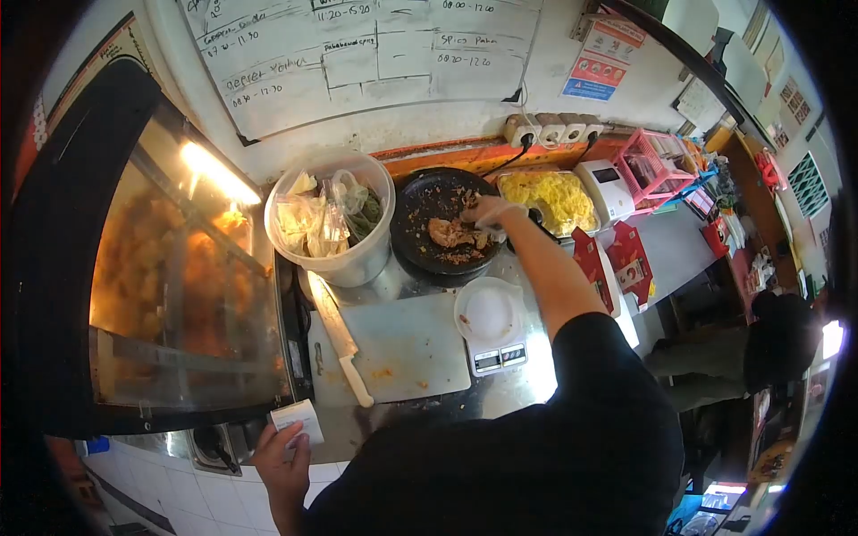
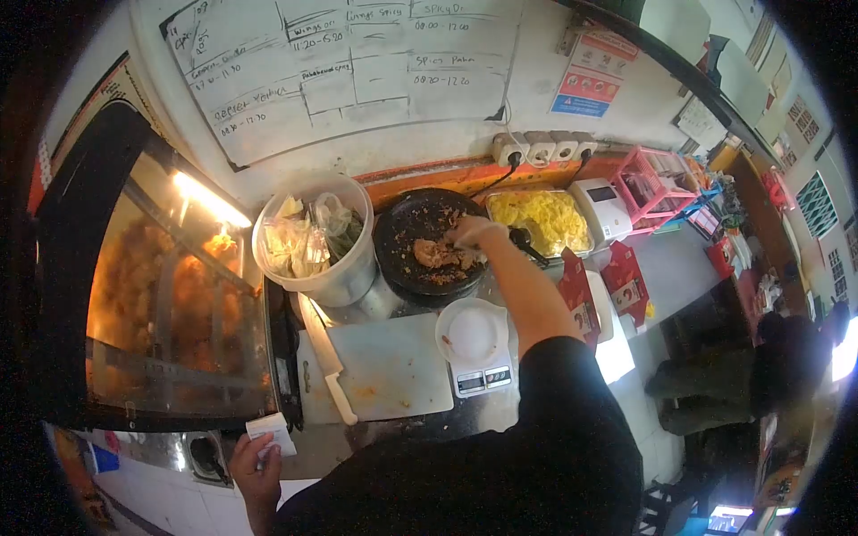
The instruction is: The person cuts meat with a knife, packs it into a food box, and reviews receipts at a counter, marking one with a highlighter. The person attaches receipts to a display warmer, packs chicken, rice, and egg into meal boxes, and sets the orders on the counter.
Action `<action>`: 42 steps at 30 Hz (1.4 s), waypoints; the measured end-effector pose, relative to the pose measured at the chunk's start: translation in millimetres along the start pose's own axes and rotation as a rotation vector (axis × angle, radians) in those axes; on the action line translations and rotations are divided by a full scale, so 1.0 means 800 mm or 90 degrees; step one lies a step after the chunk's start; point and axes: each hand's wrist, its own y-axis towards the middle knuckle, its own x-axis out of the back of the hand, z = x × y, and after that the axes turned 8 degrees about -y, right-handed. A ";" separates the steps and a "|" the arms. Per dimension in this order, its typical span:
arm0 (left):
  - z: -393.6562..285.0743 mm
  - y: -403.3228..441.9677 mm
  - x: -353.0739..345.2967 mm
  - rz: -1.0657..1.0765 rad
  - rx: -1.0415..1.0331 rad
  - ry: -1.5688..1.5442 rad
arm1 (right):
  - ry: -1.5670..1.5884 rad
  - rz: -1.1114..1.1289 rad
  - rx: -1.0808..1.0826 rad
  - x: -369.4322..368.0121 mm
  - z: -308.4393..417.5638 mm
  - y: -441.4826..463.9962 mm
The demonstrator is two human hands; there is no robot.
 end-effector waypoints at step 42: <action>0.034 -0.044 0.004 -0.008 0.050 -0.076 | -0.060 -0.375 0.223 -0.108 0.086 -0.020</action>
